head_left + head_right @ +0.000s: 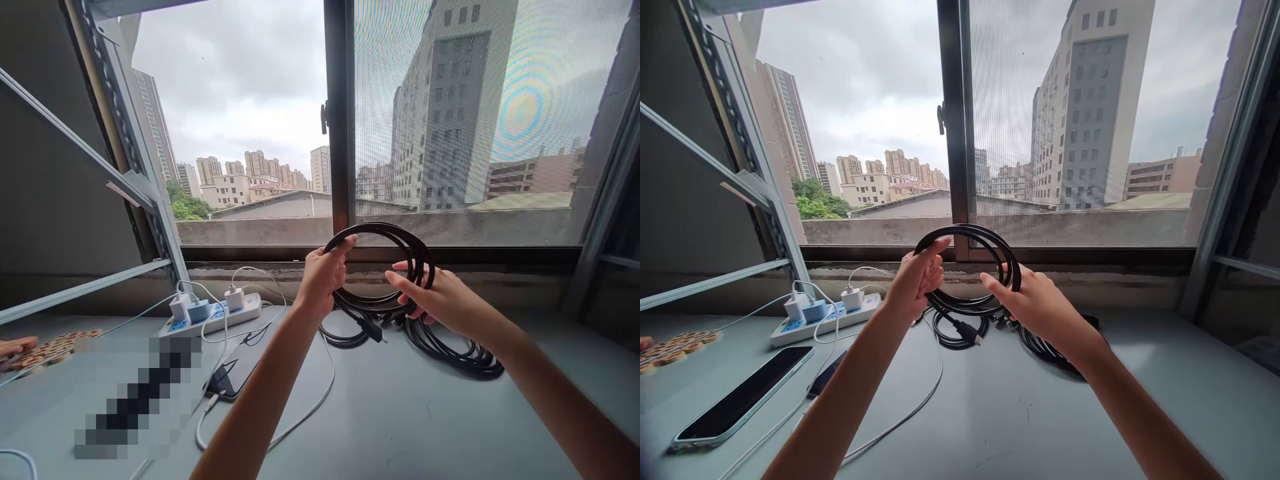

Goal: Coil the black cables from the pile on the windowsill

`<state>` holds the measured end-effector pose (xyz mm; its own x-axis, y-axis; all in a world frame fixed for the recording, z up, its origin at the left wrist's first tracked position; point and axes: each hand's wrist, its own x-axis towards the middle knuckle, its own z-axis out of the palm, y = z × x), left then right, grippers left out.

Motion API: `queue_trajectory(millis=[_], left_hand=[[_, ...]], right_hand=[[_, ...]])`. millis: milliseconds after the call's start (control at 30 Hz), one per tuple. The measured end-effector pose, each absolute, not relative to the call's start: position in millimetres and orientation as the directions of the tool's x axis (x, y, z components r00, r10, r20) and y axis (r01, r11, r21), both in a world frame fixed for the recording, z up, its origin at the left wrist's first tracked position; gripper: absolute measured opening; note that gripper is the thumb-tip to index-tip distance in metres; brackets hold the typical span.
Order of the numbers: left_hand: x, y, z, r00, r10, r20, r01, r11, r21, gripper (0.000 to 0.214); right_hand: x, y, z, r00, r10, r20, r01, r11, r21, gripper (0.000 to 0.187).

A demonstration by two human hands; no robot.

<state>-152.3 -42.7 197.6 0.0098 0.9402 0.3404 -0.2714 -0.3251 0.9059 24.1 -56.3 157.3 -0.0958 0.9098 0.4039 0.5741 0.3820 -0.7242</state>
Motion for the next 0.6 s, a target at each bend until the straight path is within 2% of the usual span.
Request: queue_trajectory(millis=[100, 267, 333, 433, 500, 600], left_hand=[[-156, -44, 201, 0.110, 0.933, 0.344, -0.216, -0.315, 0.924, 0.063], [-164, -48, 206, 0.242, 0.907, 0.345, -0.198, -0.302, 0.932, 0.070], [-163, -49, 207, 0.214, 0.910, 0.356, -0.243, -0.303, 0.921, 0.070], [-160, -49, 207, 0.172, 0.930, 0.326, -0.309, -0.264, 0.914, 0.066], [-158, -47, 206, 0.155, 0.940, 0.303, -0.344, -0.237, 0.909, 0.063], [-156, -46, 203, 0.133, 0.946, 0.295, -0.379, -0.227, 0.897, 0.060]], right_hand=[[29, -51, 156, -0.122, 0.931, 0.345, 0.496, 0.358, -0.791, 0.055], [31, -45, 158, -0.059, 0.874, 0.483, 0.451, 0.455, -0.768, 0.054], [28, -43, 159, -0.013, 0.870, 0.494, 0.392, 0.459, -0.797, 0.059], [23, -43, 158, -0.015, 0.852, 0.524, 0.215, 0.514, -0.830, 0.061], [20, -44, 158, -0.038, 0.842, 0.538, 0.116, 0.538, -0.835, 0.058], [18, -50, 160, -0.064, 0.859, 0.508, 0.060, 0.511, -0.857, 0.048]])
